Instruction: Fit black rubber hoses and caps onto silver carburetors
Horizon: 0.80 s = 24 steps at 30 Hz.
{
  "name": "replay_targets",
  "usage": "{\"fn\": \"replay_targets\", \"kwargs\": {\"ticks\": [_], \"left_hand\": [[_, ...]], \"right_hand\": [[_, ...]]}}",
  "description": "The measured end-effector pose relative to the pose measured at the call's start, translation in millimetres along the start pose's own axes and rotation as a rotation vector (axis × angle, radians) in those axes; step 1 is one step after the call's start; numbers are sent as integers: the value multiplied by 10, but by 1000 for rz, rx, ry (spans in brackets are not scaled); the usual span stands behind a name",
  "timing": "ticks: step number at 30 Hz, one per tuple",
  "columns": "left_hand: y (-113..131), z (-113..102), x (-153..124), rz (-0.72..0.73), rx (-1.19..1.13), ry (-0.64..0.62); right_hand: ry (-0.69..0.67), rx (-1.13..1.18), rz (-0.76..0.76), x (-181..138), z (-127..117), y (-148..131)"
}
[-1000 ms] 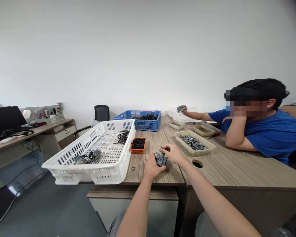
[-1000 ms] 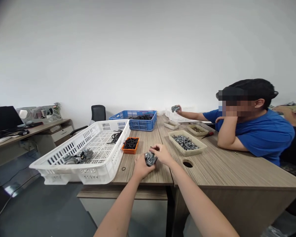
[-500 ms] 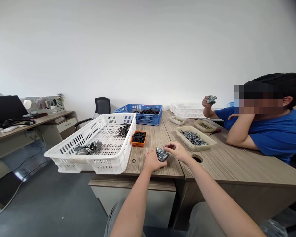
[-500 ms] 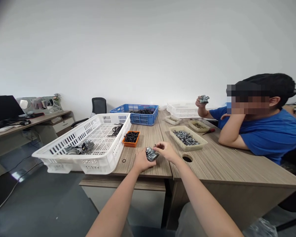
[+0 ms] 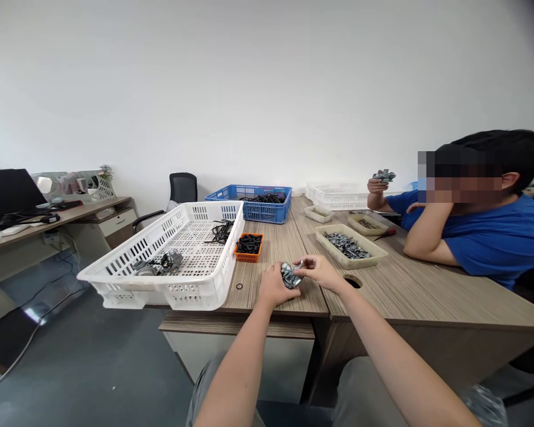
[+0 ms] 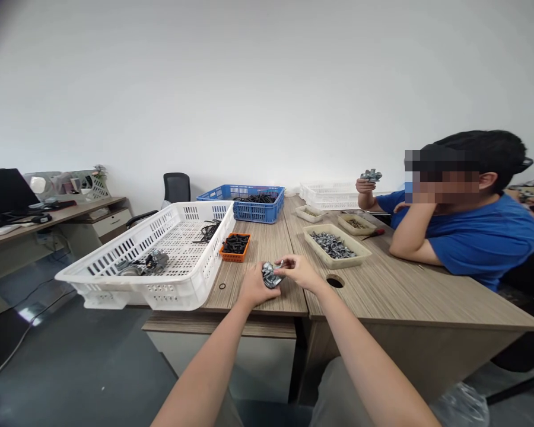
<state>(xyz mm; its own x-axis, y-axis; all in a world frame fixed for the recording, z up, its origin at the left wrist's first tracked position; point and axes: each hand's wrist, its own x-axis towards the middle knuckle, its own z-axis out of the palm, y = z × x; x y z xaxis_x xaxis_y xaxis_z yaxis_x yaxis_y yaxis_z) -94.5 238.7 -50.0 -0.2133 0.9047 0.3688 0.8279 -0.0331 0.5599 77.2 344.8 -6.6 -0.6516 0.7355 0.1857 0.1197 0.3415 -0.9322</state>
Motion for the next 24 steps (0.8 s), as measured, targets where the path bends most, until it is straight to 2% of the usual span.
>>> {"fn": "replay_targets", "kwargs": {"ticks": [4, 9, 12, 16, 18, 20, 24], "left_hand": [[24, 0, -27, 20, 28, 38], [50, 16, -60, 33, 89, 98], [57, 34, -81, 53, 129, 122], [57, 62, -94, 92, 182, 117], [50, 72, -92, 115, 203, 101], [41, 78, -90, 136, 220, 86], [35, 79, -89, 161, 244, 64]], "right_hand": [[59, -102, -30, -120, 32, -77], [171, -369, -186, -332, 110, -87], [195, -357, -196, -423, 119, -24], [205, -253, -71, -497, 122, 142], [228, -202, -62, -533, 148, 226], [262, -191, -142, -575, 185, 280], [302, -306, -402, -658, 223, 268]]}}
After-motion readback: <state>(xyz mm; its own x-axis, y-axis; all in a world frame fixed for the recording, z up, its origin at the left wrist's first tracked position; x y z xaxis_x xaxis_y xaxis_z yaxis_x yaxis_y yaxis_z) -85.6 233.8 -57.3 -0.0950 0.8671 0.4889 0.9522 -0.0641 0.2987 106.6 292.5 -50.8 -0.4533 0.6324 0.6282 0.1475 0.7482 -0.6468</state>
